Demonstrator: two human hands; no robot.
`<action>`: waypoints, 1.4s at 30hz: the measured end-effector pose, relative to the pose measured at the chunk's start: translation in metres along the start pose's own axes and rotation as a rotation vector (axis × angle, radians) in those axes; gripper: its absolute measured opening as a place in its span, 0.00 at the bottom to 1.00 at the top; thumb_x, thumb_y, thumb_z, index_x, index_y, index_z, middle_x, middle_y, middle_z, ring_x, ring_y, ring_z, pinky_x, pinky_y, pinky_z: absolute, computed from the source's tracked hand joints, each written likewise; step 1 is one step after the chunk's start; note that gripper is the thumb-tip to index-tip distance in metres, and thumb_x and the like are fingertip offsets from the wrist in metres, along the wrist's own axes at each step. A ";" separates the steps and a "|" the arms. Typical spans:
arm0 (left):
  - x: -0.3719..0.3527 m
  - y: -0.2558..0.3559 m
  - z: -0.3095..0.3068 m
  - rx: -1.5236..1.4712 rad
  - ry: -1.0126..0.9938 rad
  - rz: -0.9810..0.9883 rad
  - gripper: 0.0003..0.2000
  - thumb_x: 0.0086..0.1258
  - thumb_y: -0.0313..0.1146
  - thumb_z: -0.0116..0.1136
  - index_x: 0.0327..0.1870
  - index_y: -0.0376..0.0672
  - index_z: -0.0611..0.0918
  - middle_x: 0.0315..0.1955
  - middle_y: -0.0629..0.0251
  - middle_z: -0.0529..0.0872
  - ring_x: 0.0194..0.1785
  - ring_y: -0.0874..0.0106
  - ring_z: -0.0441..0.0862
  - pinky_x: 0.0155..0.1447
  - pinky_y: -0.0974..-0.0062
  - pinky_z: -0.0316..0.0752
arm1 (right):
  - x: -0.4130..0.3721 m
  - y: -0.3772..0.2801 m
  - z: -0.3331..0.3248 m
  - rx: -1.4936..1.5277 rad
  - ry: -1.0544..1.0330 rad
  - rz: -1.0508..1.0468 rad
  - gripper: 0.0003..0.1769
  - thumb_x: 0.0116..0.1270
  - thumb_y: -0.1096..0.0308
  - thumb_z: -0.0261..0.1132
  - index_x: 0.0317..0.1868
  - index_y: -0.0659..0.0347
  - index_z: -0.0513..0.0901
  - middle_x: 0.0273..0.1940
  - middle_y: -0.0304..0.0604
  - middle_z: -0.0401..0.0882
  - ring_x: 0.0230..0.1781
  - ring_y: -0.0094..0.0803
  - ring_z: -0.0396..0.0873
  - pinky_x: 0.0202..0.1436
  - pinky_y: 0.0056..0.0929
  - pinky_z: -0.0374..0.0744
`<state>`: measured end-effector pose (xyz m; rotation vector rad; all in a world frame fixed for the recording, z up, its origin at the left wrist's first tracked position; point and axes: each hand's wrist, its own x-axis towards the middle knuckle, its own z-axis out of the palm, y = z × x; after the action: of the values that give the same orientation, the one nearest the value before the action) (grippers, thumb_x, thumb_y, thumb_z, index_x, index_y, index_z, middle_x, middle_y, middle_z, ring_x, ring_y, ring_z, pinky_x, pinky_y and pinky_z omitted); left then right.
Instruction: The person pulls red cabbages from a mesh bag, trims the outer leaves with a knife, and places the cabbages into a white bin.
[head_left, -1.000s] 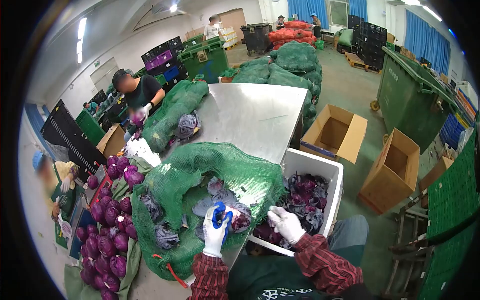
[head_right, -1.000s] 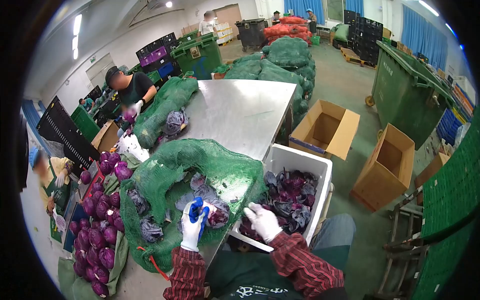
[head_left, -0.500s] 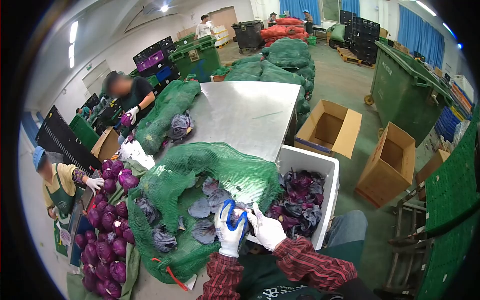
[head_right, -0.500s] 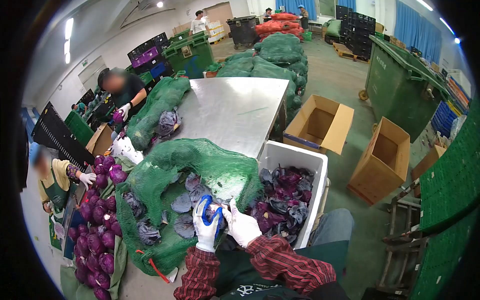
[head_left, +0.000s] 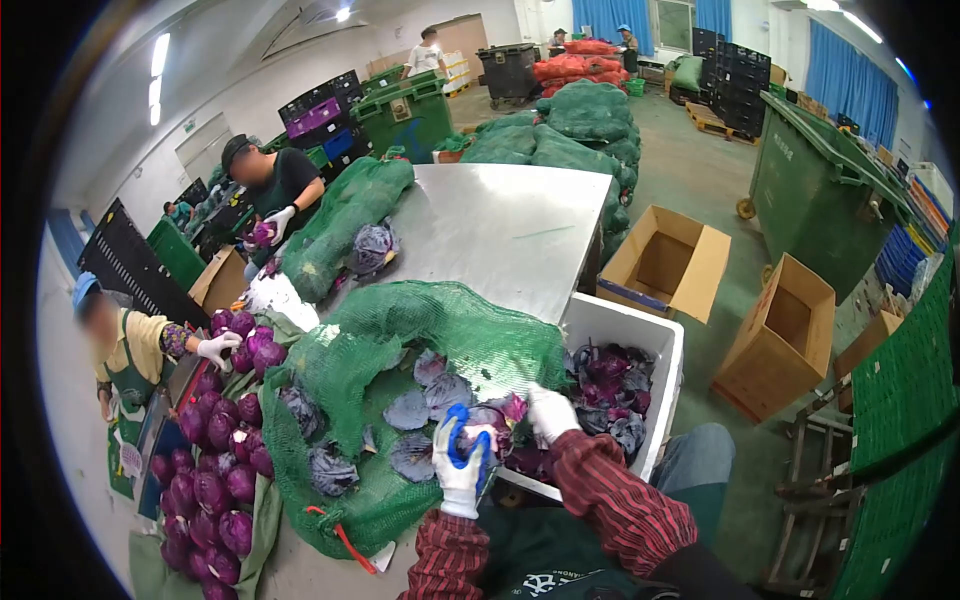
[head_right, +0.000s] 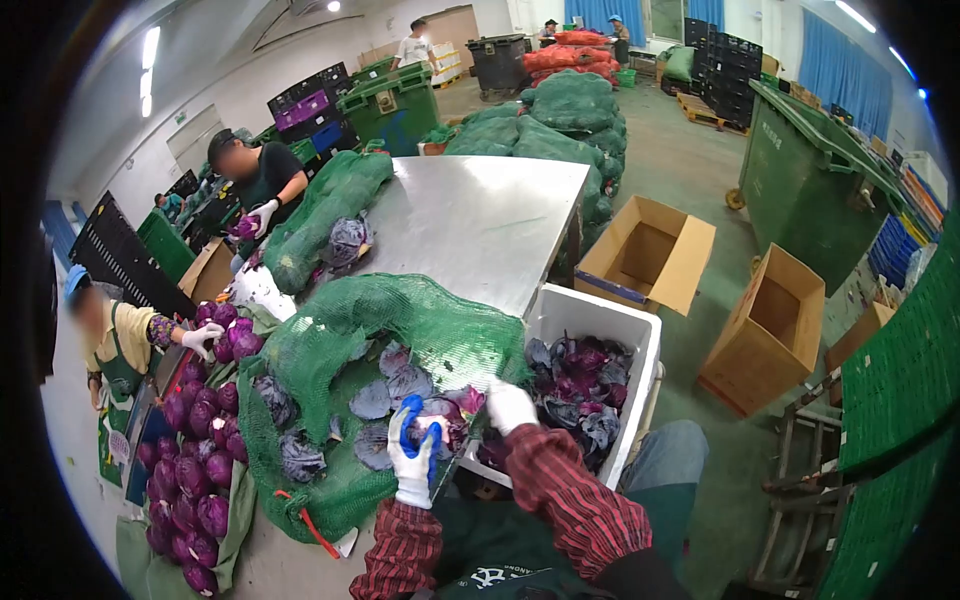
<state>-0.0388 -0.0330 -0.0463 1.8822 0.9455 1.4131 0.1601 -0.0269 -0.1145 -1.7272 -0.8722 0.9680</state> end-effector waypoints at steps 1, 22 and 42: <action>-0.006 0.000 -0.009 -0.155 0.042 -0.135 0.25 0.62 0.31 0.68 0.59 0.37 0.74 0.56 0.57 0.78 0.55 0.67 0.78 0.61 0.69 0.72 | -0.010 -0.014 -0.015 0.123 0.083 0.223 0.30 0.74 0.41 0.47 0.31 0.59 0.81 0.14 0.41 0.75 0.13 0.34 0.75 0.20 0.36 0.73; 0.014 0.011 -0.024 0.376 -0.298 -0.038 0.37 0.47 0.50 0.75 0.61 0.49 0.77 0.62 0.49 0.71 0.62 0.51 0.72 0.64 0.55 0.69 | -0.043 -0.079 0.032 -0.190 0.027 -0.351 0.20 0.61 0.57 0.67 0.46 0.64 0.81 0.35 0.57 0.83 0.38 0.52 0.82 0.43 0.42 0.77; 0.012 0.023 -0.035 0.250 -0.386 -0.076 0.38 0.47 0.41 0.78 0.63 0.44 0.75 0.64 0.56 0.70 0.70 0.59 0.64 0.72 0.61 0.62 | -0.047 -0.081 0.009 0.071 -0.402 -0.082 0.20 0.59 0.53 0.72 0.34 0.64 0.83 0.20 0.34 0.75 0.20 0.21 0.71 0.23 0.27 0.71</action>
<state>-0.0659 -0.0347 -0.0124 2.1730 1.0182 0.8708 0.1215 -0.0399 -0.0299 -1.4462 -1.1397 1.2990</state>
